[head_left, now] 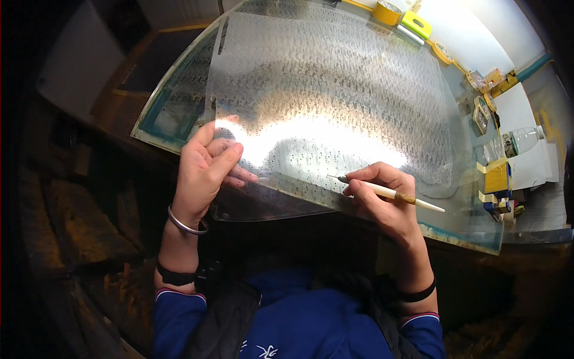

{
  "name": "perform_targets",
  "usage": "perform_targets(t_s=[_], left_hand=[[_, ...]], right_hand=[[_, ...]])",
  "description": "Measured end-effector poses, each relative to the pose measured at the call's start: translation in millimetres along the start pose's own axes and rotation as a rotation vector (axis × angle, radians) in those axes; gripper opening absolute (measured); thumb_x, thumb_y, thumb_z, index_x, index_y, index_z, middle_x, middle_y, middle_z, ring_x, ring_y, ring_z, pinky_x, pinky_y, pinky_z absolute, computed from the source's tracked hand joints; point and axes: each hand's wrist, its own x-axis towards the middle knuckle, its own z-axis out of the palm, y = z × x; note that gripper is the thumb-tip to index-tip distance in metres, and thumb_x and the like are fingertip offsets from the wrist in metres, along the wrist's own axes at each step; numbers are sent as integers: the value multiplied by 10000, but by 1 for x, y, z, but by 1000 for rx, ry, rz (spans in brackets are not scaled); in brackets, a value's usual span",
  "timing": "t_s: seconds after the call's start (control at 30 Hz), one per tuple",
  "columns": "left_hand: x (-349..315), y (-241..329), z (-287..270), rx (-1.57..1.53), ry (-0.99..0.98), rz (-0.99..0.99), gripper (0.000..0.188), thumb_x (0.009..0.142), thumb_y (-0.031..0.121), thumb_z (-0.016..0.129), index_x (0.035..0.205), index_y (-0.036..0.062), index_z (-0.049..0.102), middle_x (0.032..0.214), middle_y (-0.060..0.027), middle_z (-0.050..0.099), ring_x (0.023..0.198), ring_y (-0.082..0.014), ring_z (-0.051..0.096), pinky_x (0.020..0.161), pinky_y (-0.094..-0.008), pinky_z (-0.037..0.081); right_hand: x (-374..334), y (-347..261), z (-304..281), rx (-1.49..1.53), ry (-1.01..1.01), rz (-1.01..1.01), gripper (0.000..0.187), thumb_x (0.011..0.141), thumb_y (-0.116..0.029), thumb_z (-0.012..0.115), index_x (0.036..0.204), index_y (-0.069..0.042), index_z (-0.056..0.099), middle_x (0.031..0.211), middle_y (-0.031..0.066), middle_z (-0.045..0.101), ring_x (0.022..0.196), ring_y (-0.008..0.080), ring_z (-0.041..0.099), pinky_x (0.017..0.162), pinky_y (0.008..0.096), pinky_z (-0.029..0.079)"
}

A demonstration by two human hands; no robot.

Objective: Inspecting and marking a large transparent sheet with detailed micro-patterns on a lit workbench.

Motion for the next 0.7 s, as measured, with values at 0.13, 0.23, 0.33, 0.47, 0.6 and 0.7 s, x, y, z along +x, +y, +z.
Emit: perform_targets(t_s=[0.13, 0.23, 0.33, 0.47, 0.6, 0.7], left_hand=[[1, -2, -2, -7, -8, -6, 454, 911, 154, 577, 1285, -44, 413, 1003, -185, 675, 627, -148, 682, 499, -181, 516], [2, -2, -2, -6, -7, -9, 468, 907, 147, 581, 1296, -48, 411, 996, -184, 676, 623, -145, 681, 499, -179, 516], [2, -2, -1, -6, -2, 2, 473, 906, 143, 581, 1303, -49, 411, 991, -185, 675, 621, -142, 681, 496, -175, 514], [1, -4, 0, -2, 19, 9, 470, 907, 139, 577, 1305, -48, 413, 984, -184, 676, 620, -142, 682, 491, -169, 511], [2, -4, 1, 4, 26, 8, 463, 907, 128, 571, 1306, -47, 415, 981, -183, 677, 618, -145, 683, 488, -169, 508], [1, -3, 2, 17, 35, 12, 461, 906, 120, 566, 1308, -47, 414, 983, -183, 677, 616, -147, 684, 486, -168, 503]], right_hand=[[1, -1, 1, -10, -25, -8, 124, 819, -70, 665, 881, 36, 680, 718, 38, 662, 646, 49, 578, 576, 199, 458], [0, -3, -2, -31, -85, -49, 113, 809, -59, 661, 862, 39, 682, 696, 35, 654, 636, 49, 575, 571, 194, 455], [1, -3, 3, 16, -23, -39, 109, 803, -54, 659, 854, 39, 683, 682, 30, 647, 631, 47, 573, 568, 189, 450], [-1, 1, -4, -41, -106, -71, 123, 814, -60, 658, 882, 40, 679, 698, 31, 647, 642, 42, 570, 573, 186, 449], [0, -3, 1, 73, -17, 20, 133, 819, -67, 659, 895, 40, 679, 704, 31, 647, 633, 40, 556, 564, 189, 442], [1, 0, 4, 19, 24, -30, 136, 819, -67, 659, 902, 39, 680, 701, 28, 646, 632, 41, 559, 563, 188, 444]])
